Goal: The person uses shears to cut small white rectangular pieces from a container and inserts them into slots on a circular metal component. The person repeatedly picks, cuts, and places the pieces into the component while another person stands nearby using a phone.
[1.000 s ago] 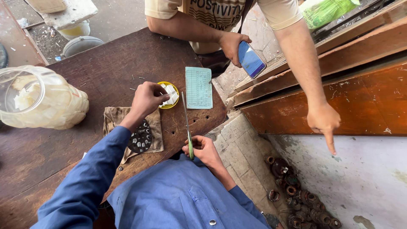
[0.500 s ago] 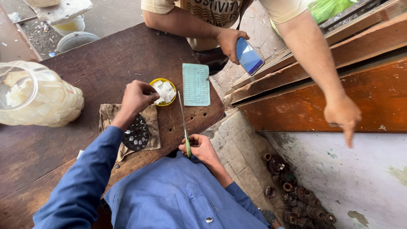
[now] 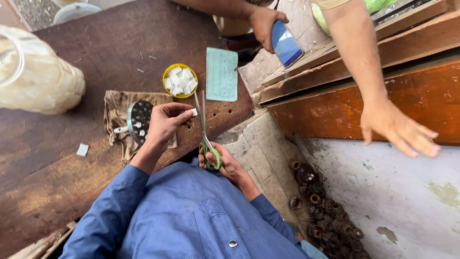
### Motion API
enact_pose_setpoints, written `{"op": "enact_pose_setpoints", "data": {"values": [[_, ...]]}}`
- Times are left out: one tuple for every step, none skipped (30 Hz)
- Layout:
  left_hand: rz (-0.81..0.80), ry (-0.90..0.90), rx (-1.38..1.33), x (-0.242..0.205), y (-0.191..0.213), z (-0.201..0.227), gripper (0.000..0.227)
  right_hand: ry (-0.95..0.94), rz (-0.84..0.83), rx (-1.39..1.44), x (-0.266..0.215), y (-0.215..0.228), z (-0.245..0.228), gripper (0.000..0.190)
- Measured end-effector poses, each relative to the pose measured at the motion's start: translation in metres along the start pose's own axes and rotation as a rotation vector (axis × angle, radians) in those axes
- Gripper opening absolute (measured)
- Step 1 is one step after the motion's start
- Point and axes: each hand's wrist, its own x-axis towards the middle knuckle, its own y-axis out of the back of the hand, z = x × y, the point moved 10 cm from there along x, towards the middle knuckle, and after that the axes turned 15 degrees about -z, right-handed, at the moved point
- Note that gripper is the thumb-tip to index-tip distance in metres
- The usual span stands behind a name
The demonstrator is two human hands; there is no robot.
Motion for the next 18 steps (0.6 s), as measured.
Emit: {"op": "enact_pose_setpoints", "data": {"values": [[0.017, 0.0, 0.031, -0.004, -0.001, 0.0, 0.021, -0.005, -0.027, -0.027, -0.001, -0.001, 0.004, 0.053], [0.032, 0.003, 0.064, -0.008, -0.002, 0.001, 0.021, -0.008, -0.052, -0.053, -0.003, -0.002, 0.008, 0.054], [0.046, 0.005, 0.096, -0.012, -0.003, 0.003, 0.02, -0.011, -0.077, -0.079, -0.004, -0.004, 0.013, 0.056], [0.066, 0.014, 0.124, -0.016, -0.004, 0.004, 0.019, -0.02, -0.049, -0.117, -0.005, 0.0, 0.016, 0.054], [0.085, 0.023, 0.152, -0.02, -0.005, 0.006, 0.018, -0.028, -0.021, -0.156, -0.006, 0.002, 0.018, 0.053], [0.107, 0.033, 0.179, -0.025, -0.005, 0.008, 0.018, -0.04, 0.006, -0.194, -0.007, 0.003, 0.02, 0.051], [0.118, 0.036, 0.193, -0.029, -0.005, 0.01, 0.018, -0.053, 0.038, -0.221, -0.009, 0.004, 0.022, 0.051], [0.129, 0.036, 0.206, -0.031, -0.006, 0.012, 0.018, -0.066, 0.07, -0.252, -0.01, 0.005, 0.022, 0.05], [0.139, 0.035, 0.219, -0.034, -0.007, 0.014, 0.018, -0.079, 0.102, -0.283, -0.011, 0.006, 0.02, 0.049], [0.135, 0.021, 0.198, -0.036, -0.009, 0.014, 0.018, -0.083, 0.11, -0.29, -0.014, 0.004, 0.02, 0.048], [0.132, 0.006, 0.176, -0.038, -0.011, 0.013, 0.018, -0.086, 0.119, -0.297, -0.017, 0.001, 0.02, 0.047], [0.131, -0.013, 0.155, -0.039, -0.012, 0.014, 0.019, -0.089, 0.123, -0.307, -0.018, 0.0, 0.018, 0.045], [0.128, -0.016, 0.137, -0.039, -0.012, 0.013, 0.019, -0.097, 0.138, -0.337, -0.019, -0.001, 0.015, 0.044], [0.128, -0.019, 0.119, -0.039, -0.012, 0.011, 0.019, -0.106, 0.148, -0.368, -0.02, -0.001, 0.013, 0.043], [0.128, -0.022, 0.101, -0.038, -0.012, 0.009, 0.019, -0.115, 0.159, -0.398, -0.02, -0.001, 0.011, 0.042], [0.131, -0.029, 0.102, -0.039, -0.011, 0.008, 0.019, -0.126, 0.151, -0.426, -0.021, -0.002, 0.011, 0.041], [0.134, -0.035, 0.103, -0.039, -0.011, 0.006, 0.019, -0.137, 0.144, -0.454, -0.021, -0.002, 0.011, 0.04], [0.138, -0.042, 0.103, -0.04, -0.012, 0.005, 0.018, -0.149, 0.136, -0.484, -0.022, -0.002, 0.01, 0.039]]}}
